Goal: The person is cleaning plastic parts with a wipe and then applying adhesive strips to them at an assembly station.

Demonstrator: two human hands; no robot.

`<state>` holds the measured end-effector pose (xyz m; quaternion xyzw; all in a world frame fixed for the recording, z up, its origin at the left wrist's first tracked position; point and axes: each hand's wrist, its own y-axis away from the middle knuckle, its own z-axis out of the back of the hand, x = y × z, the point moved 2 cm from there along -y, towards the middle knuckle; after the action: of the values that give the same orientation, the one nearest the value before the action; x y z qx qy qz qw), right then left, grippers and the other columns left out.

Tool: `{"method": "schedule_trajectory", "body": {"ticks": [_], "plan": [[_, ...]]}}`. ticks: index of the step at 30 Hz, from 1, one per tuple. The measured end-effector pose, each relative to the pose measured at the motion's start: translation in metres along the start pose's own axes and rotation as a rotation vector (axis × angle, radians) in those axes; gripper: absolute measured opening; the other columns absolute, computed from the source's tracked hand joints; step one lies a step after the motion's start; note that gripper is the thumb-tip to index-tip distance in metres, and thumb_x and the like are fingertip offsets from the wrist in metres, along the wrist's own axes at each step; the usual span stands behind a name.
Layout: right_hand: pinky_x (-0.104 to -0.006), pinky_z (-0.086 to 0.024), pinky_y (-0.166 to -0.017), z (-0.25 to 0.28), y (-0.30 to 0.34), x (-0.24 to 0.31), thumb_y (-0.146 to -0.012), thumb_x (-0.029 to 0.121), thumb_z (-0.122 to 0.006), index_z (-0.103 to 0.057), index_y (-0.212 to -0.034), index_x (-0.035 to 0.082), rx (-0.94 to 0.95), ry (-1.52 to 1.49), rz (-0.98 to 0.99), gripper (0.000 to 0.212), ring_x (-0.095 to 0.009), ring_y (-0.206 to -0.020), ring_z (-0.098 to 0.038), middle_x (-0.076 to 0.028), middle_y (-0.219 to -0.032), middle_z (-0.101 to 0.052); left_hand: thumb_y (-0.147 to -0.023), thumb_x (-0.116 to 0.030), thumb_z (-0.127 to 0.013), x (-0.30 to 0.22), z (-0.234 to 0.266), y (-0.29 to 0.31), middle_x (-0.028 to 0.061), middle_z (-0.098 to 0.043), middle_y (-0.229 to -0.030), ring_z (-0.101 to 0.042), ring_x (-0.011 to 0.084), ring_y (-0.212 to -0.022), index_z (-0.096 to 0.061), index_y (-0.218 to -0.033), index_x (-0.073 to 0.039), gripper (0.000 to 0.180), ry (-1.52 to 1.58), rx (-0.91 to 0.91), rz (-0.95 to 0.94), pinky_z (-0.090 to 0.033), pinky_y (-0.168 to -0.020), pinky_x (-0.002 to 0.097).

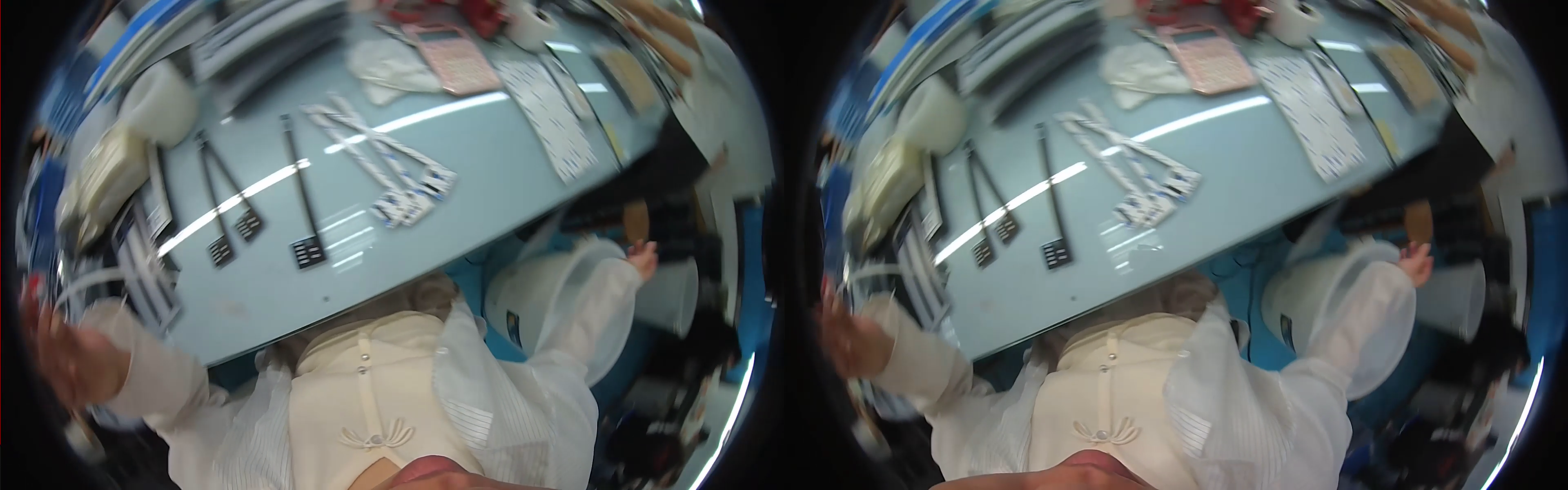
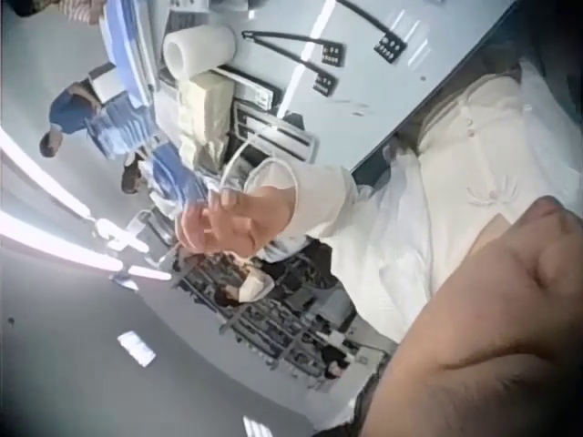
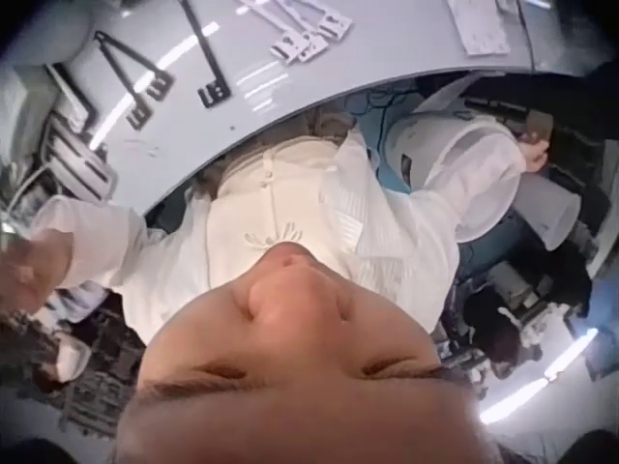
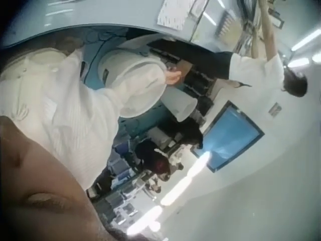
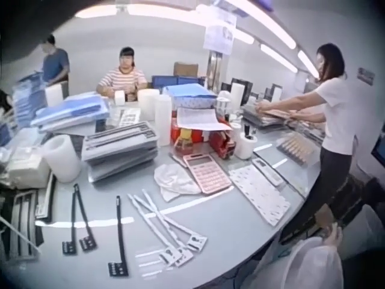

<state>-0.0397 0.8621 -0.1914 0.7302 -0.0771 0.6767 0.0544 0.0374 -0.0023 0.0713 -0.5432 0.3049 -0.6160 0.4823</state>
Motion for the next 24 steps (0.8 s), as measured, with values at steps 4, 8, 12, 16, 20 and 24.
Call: {"method": "schedule_trajectory", "body": {"ticks": [4, 8, 12, 16, 20, 24], "plan": [[-0.0276, -0.049, -0.068, -0.054, 0.235, 0.167, -0.094, 0.015, -0.065, -0.061, -0.107, -0.003, 1.035, -0.474, 0.391, 0.022, -0.016, -0.075, -0.060, -0.013, -0.095, -0.068, -0.089, -0.011, -0.069, -0.053, -0.023, -0.046, 0.0184, -0.070, -0.104, -0.063, 0.0382, -0.108, -0.071, -0.092, -0.004, 0.008, 0.316, 0.036, -0.182, -0.054, -0.094, 0.0469], [-0.0246, -0.047, -0.067, -0.026, 0.406, 0.220, -0.089, 0.003, -0.067, -0.064, -0.099, -0.002, 1.628, -0.585, 0.719, 0.011, -0.014, -0.072, -0.058, -0.011, -0.090, -0.067, -0.083, -0.011, -0.074, -0.081, -0.018, -0.068, 0.0163, -0.069, -0.104, -0.059, 0.0315, -0.114, -0.072, -0.093, -0.007, 0.011, 0.300, 0.161, -0.337, -0.050, -0.099, 0.0464], [-0.0223, -0.046, -0.052, -0.007, 0.508, 0.243, -0.076, 0.000, -0.080, -0.068, -0.094, 0.001, 1.931, -0.730, 0.987, 0.021, -0.010, -0.063, -0.059, -0.008, -0.085, -0.067, -0.077, -0.016, -0.080, -0.092, -0.019, -0.070, 0.0134, -0.070, -0.105, -0.057, 0.0298, -0.116, -0.074, -0.093, -0.011, 0.017, 0.321, 0.131, -0.240, -0.047, -0.101, 0.0462], [-0.0205, -0.042, -0.052, 0.009, 0.555, 0.244, -0.074, 0.002, -0.083, -0.069, -0.097, 0.000, 2.073, -0.740, 0.927, 0.027, -0.009, -0.060, -0.055, -0.006, -0.084, -0.066, -0.074, -0.022, -0.083, -0.096, -0.016, -0.075, 0.0114, -0.070, -0.106, -0.055, 0.0296, -0.118, -0.075, -0.091, -0.014, 0.021, 0.322, 0.106, -0.200, -0.046, -0.102, 0.0433], [-0.0195, -0.041, -0.046, 0.015, 0.563, 0.228, -0.073, 0.002, -0.084, -0.071, -0.096, 0.002, 2.040, -0.846, 0.898, 0.026, -0.008, -0.059, -0.056, -0.007, -0.083, -0.067, -0.076, -0.023, -0.082, -0.102, -0.015, -0.075, 0.0117, -0.070, -0.106, -0.053, 0.0295, -0.120, -0.075, -0.090, -0.014, 0.019, 0.370, 0.121, -0.211, -0.046, -0.101, 0.0422], [-0.0218, -0.045, -0.046, 0.019, 0.558, 0.218, -0.073, 0.000, -0.082, -0.072, -0.092, 0.002, 1.977, -0.827, 0.869, 0.021, -0.009, -0.060, -0.060, -0.007, -0.082, -0.067, -0.081, -0.021, -0.077, -0.104, -0.014, -0.079, 0.0141, -0.069, -0.105, -0.059, 0.0306, -0.112, -0.075, -0.088, -0.012, 0.012, 0.395, 0.163, -0.311, -0.049, -0.098, 0.0435]]}}
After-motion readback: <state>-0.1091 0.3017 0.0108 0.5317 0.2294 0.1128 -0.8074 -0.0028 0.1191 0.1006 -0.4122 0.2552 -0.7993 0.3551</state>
